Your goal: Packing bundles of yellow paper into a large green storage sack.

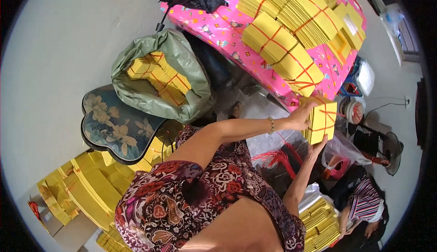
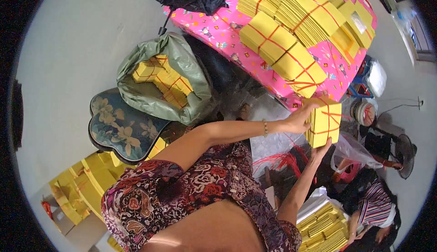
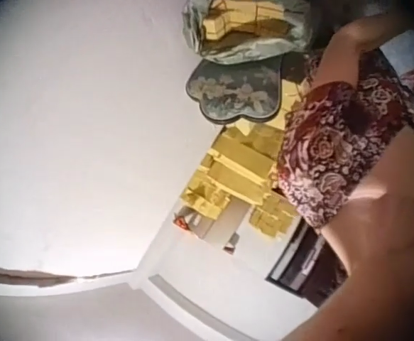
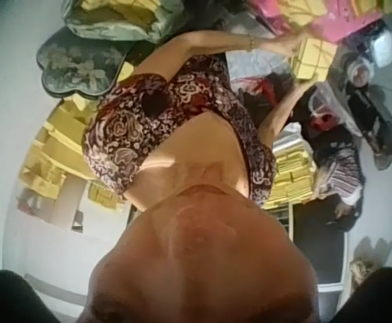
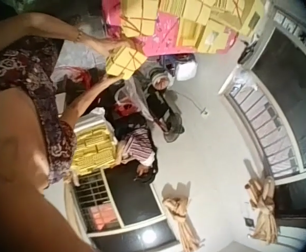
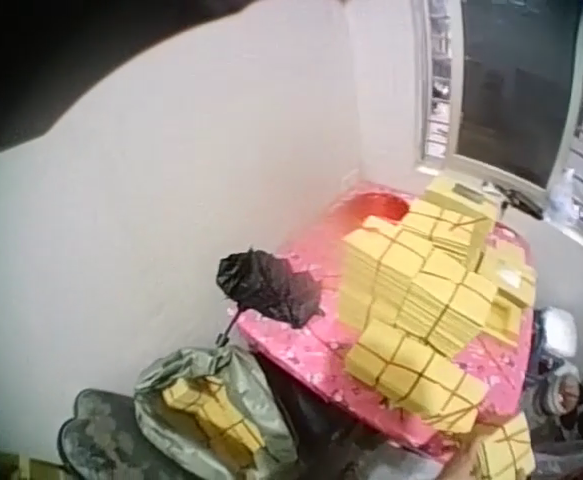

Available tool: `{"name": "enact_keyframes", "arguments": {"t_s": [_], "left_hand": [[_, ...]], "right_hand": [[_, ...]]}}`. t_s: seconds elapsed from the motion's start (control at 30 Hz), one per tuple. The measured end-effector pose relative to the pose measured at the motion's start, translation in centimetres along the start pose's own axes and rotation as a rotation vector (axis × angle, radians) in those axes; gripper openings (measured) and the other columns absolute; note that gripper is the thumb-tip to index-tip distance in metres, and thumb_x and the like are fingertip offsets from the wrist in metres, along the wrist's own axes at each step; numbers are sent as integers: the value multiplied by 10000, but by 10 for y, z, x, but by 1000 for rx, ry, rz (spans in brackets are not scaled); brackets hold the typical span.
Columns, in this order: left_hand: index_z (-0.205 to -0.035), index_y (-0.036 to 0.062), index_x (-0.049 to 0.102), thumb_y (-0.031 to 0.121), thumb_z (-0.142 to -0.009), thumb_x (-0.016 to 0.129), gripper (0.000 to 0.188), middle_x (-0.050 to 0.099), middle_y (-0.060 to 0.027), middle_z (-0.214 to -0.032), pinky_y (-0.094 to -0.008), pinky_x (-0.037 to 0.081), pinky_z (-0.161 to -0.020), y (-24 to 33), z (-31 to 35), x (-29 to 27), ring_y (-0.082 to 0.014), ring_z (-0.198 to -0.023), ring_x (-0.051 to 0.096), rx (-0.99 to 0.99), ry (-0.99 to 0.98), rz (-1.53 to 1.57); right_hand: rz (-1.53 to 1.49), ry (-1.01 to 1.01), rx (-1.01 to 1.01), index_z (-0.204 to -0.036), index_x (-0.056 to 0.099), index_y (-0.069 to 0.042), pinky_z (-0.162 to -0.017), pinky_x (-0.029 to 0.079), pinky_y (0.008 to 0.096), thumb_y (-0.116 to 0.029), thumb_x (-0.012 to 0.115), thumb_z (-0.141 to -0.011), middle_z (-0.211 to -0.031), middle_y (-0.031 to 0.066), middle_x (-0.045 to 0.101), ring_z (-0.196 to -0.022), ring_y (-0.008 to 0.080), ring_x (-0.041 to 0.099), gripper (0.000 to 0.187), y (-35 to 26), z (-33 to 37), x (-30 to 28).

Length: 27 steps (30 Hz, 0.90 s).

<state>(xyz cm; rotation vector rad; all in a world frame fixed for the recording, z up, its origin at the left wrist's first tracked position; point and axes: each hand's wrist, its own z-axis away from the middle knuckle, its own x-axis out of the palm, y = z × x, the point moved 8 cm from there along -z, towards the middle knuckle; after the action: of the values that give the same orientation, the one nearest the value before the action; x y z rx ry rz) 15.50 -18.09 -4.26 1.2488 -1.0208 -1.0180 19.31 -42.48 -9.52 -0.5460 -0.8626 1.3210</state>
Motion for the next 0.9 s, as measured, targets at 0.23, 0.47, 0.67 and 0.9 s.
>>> {"name": "enact_keyframes", "arguments": {"t_s": [0.23, 0.47, 0.67, 0.9], "left_hand": [[-1170, 64, 438, 64, -765, 604, 438, 521, -156, -1095, -422, 422, -893, 74, 80, -78, -307, -1044, 519, 36, -125, 46], [-944, 38, 625, 114, -867, 587, 115, 631, -43, -858, -261, 485, -696, 28, 169, -263, -110, -782, 596, -178, 211, 111], [-1228, 40, 438, 209, -708, 710, 611, 469, -179, -1135, -408, 392, -910, -52, 234, -517, -358, -1081, 439, -303, 698, -914], [-1434, 92, 209, 282, -675, 742, 946, 350, -187, -1357, -459, 295, -1008, -96, 233, -660, -347, -1221, 340, -544, 441, -1589]], "right_hand": [[18, 90, -41, -1411, 273, -89, -968, 417, 481, -598, 435, -832, -1374, 129, 406, -1199, 314, 460, 788, 24, 109, 21], [-44, -69, 230, -1431, 231, -98, -1004, 381, 525, -591, 493, -767, -1420, 161, 328, -1246, 360, 399, 867, 114, 149, 128], [215, -567, 436, -1290, 416, 13, -942, 459, 449, -421, 553, -817, -1219, 177, 543, -1074, 320, 567, 656, 233, 146, 317], [199, -698, 832, -1322, 364, -25, -983, 402, 394, -359, 595, -829, -1265, 131, 504, -1139, 256, 511, 640, 382, 188, 480]]}}
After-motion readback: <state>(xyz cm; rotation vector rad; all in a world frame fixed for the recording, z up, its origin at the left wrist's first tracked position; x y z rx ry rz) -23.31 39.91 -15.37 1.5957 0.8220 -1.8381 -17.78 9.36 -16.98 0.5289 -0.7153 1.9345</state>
